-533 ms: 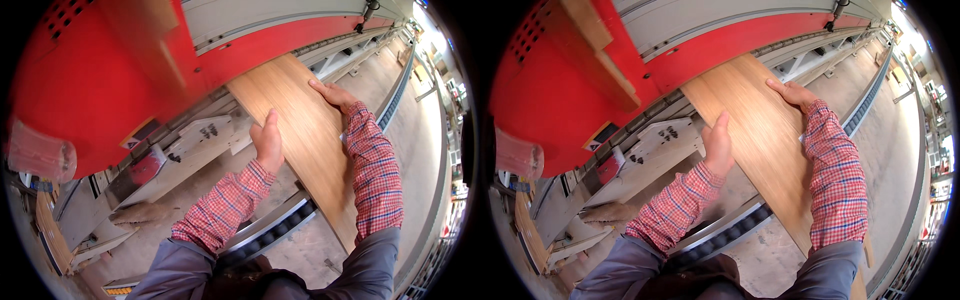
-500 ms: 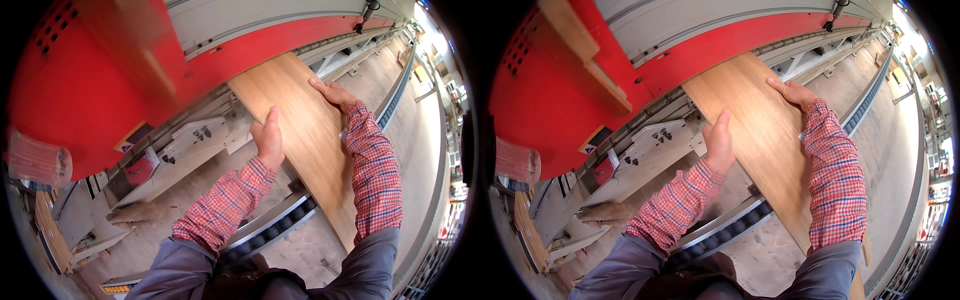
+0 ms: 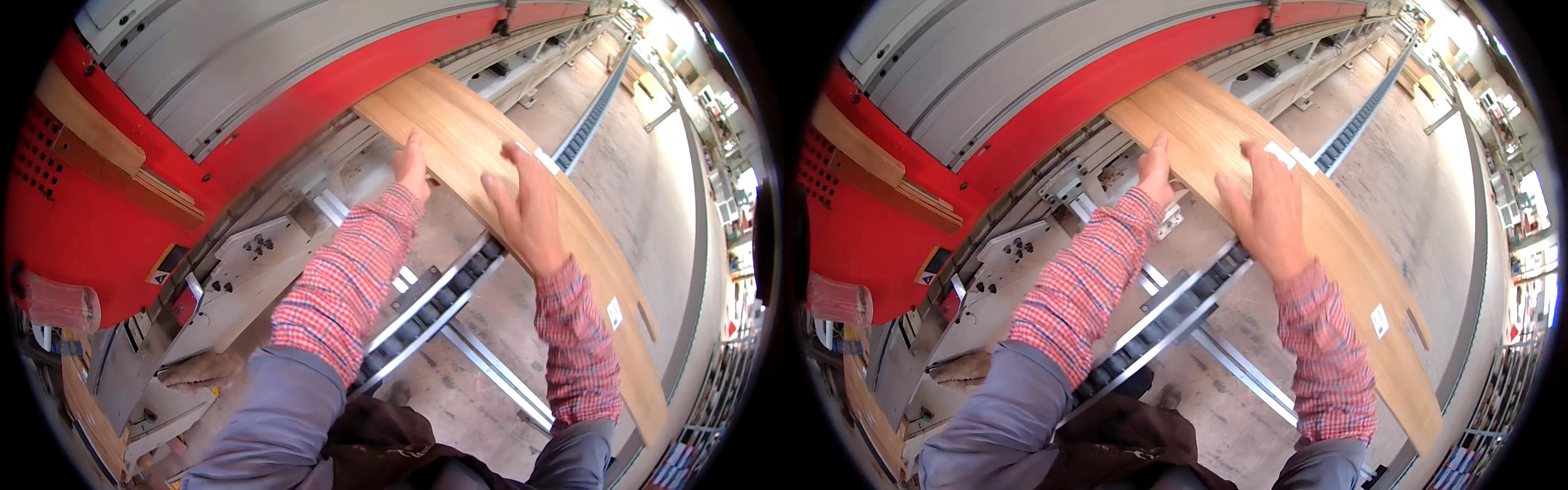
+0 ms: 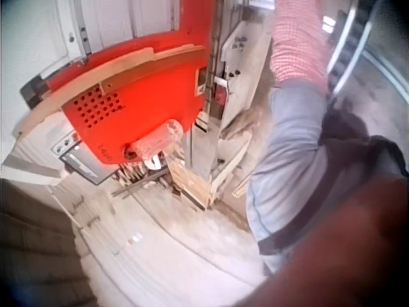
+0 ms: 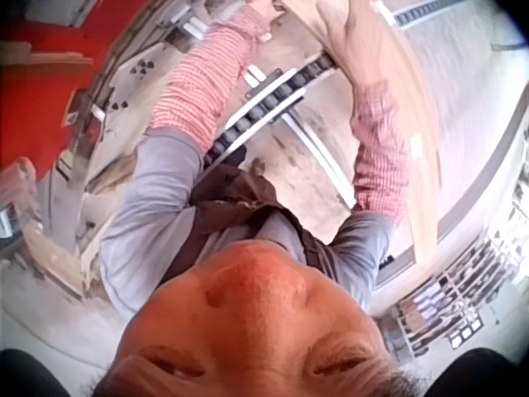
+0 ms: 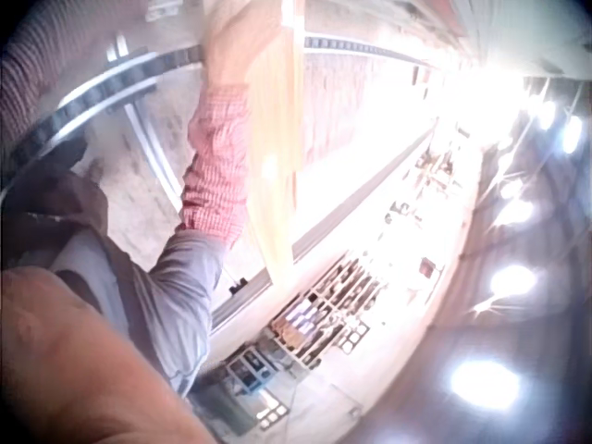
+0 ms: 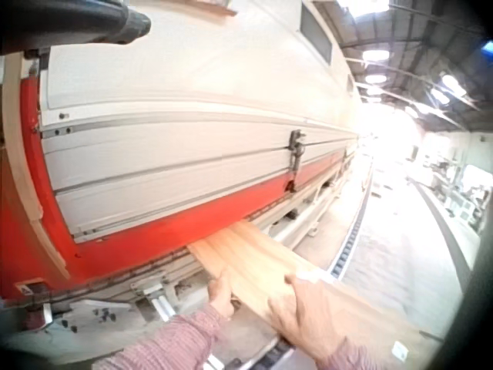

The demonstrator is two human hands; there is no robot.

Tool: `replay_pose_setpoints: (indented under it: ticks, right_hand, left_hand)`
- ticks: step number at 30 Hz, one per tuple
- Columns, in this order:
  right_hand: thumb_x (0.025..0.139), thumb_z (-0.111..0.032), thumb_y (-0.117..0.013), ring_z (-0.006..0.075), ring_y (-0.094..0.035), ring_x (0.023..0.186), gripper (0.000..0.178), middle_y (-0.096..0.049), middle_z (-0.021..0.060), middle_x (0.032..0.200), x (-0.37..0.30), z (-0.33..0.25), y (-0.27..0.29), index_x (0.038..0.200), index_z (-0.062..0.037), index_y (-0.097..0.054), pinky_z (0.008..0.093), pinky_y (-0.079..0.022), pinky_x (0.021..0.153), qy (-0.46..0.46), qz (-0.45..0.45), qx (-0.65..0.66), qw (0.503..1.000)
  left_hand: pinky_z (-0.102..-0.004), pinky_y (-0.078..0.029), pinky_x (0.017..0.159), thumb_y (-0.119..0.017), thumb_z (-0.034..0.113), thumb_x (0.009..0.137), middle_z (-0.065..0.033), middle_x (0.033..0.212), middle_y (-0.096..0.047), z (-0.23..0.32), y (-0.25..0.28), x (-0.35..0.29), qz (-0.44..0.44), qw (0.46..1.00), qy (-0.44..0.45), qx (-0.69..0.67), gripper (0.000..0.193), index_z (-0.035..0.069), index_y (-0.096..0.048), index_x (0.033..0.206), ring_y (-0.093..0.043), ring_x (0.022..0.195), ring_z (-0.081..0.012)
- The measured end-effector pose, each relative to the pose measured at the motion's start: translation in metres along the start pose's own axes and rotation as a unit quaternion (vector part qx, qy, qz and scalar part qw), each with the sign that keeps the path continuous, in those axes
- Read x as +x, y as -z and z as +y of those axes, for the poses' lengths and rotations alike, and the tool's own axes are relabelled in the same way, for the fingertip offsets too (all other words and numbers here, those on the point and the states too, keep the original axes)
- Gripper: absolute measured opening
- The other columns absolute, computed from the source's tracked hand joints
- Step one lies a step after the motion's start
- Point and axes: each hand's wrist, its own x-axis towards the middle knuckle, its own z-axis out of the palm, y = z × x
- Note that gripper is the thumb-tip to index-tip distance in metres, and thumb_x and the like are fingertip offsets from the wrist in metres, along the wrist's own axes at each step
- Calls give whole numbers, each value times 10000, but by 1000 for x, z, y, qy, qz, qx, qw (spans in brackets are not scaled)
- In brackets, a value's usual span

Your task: The person picks up wooden planks from a table and feeds them one by one into a red industrial woodworking machine. The planks are guided through the machine and then placed onto a conveyor belt. The person repeats this process for several planks.

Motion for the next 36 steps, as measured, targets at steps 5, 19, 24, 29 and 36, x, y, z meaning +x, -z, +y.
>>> replay_pose_setpoints:
  ticks: [5,19,24,29,36]
  right_hand:
    - [892,-211,-707,377,-607,1090,447,-643,207,1163,-85,7,57,1252,10,-560,439,-468,929,-49,-33,43,997]
    - [911,-209,-692,348,-660,1046,443,-680,204,1125,-214,18,93,1265,16,-552,410,-519,888,-113,-72,181,974]
    - [920,-184,-673,300,-660,1092,436,-679,195,1114,-197,-14,102,1278,22,-535,379,-507,930,-59,-76,211,973]
    - [916,-176,-677,300,-667,1092,434,-684,193,1118,-197,-40,105,1278,21,-540,378,-507,937,-33,-88,222,971]
    - [905,-158,-679,347,-670,1061,419,-683,214,1119,-218,-74,68,1262,22,-556,407,-523,892,-34,-118,279,952]
  left_hand:
    - [-407,-535,710,-519,524,994,-156,1256,-564,20,51,-65,-109,953,8,284,561,67,-484,1319,-653,967,-232]
    - [-487,-485,800,-548,279,978,-232,983,-665,52,351,-424,150,667,-209,699,296,0,-599,1064,-632,936,-432]
    - [-456,-418,825,-570,239,938,-154,916,-603,6,391,-445,198,551,-340,736,203,41,-606,963,-568,914,-355]
    - [-453,-424,833,-580,235,920,-137,918,-603,-12,386,-423,260,492,-392,732,195,51,-612,978,-571,918,-341]
    - [-474,-444,806,-597,229,889,-133,883,-612,-12,397,-429,286,472,-416,723,181,56,-615,941,-590,891,-334]
